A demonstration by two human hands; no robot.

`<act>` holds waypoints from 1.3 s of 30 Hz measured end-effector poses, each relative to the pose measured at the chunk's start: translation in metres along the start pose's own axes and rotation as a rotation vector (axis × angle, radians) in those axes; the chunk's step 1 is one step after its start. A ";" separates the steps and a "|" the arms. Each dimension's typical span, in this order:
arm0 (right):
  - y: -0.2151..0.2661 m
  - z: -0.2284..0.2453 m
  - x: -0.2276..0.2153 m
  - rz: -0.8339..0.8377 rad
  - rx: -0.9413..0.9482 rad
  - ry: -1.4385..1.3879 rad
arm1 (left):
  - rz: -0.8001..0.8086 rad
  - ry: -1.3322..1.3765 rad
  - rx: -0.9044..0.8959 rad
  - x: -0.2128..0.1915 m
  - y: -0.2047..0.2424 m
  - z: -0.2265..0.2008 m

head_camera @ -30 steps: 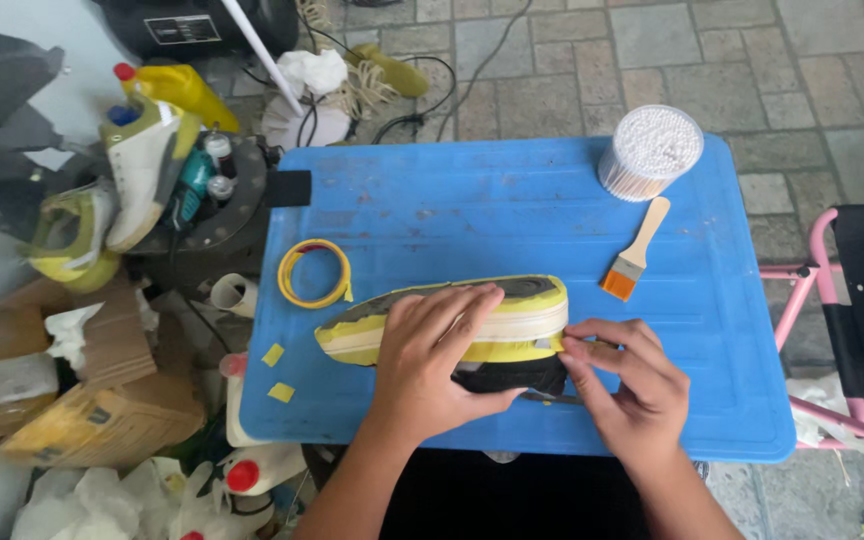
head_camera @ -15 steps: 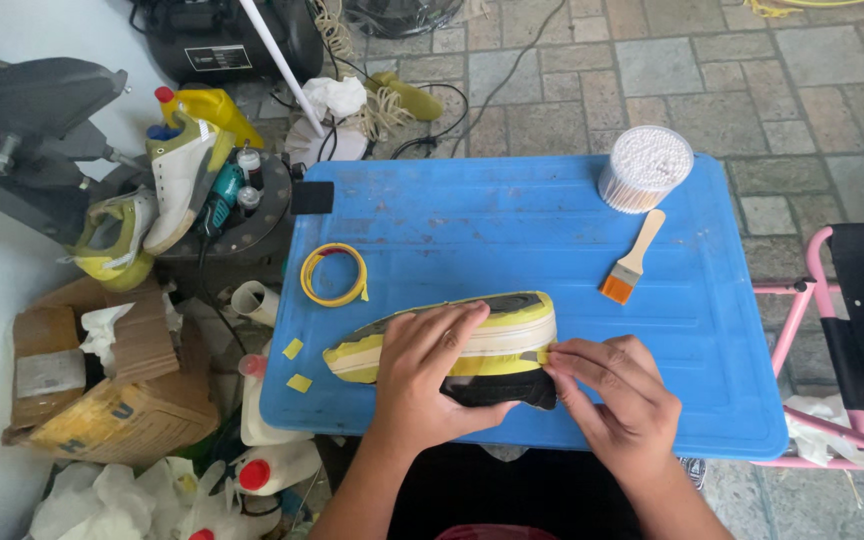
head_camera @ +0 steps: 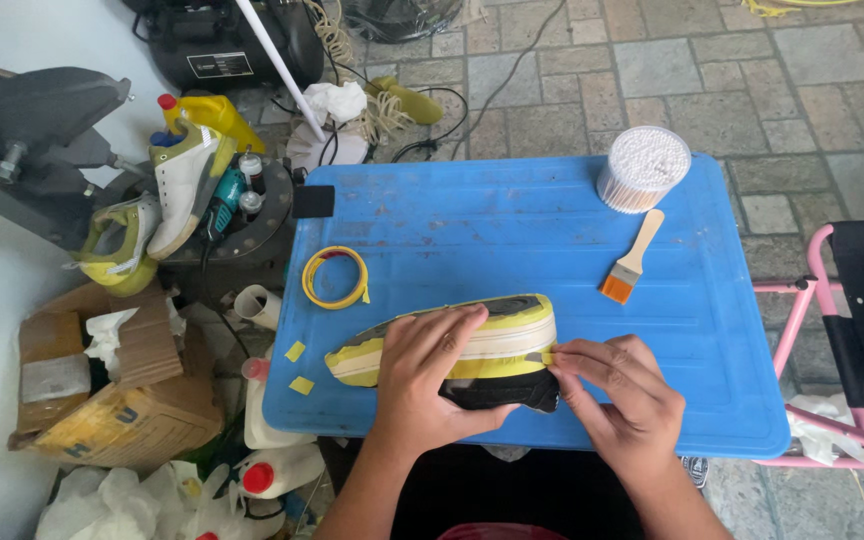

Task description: The person applies yellow masking tape along the perimeter of a sneaker's sole. They rotate the shoe to access different sides, press the tape down, and use a utility knife to trim excess tape. The shoe is placed on a blue work surface.

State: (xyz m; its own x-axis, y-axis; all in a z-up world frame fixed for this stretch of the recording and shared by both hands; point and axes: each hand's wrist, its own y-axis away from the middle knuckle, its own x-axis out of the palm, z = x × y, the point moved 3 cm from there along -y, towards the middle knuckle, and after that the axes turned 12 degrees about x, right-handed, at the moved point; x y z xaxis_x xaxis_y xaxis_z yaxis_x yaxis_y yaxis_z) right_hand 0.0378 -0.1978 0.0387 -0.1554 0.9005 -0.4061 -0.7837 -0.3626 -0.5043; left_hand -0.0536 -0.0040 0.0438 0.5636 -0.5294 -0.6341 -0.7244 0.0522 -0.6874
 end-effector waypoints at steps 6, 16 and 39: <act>0.000 -0.006 0.000 0.008 0.023 -0.033 | -0.006 0.000 0.002 0.001 0.001 0.002; 0.000 -0.013 0.001 0.023 0.064 -0.101 | -0.011 0.004 0.005 0.001 0.001 0.003; 0.010 -0.042 0.021 0.094 0.224 -0.607 | -0.032 0.038 -0.058 -0.019 -0.008 -0.003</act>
State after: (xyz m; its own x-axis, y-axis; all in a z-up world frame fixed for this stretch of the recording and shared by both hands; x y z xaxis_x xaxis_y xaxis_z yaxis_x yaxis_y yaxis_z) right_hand 0.0519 -0.1931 -0.0070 -0.4902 0.8664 0.0949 -0.8462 -0.4470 -0.2901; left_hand -0.0599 0.0033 0.0625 0.5716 -0.5622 -0.5976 -0.7288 -0.0133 -0.6846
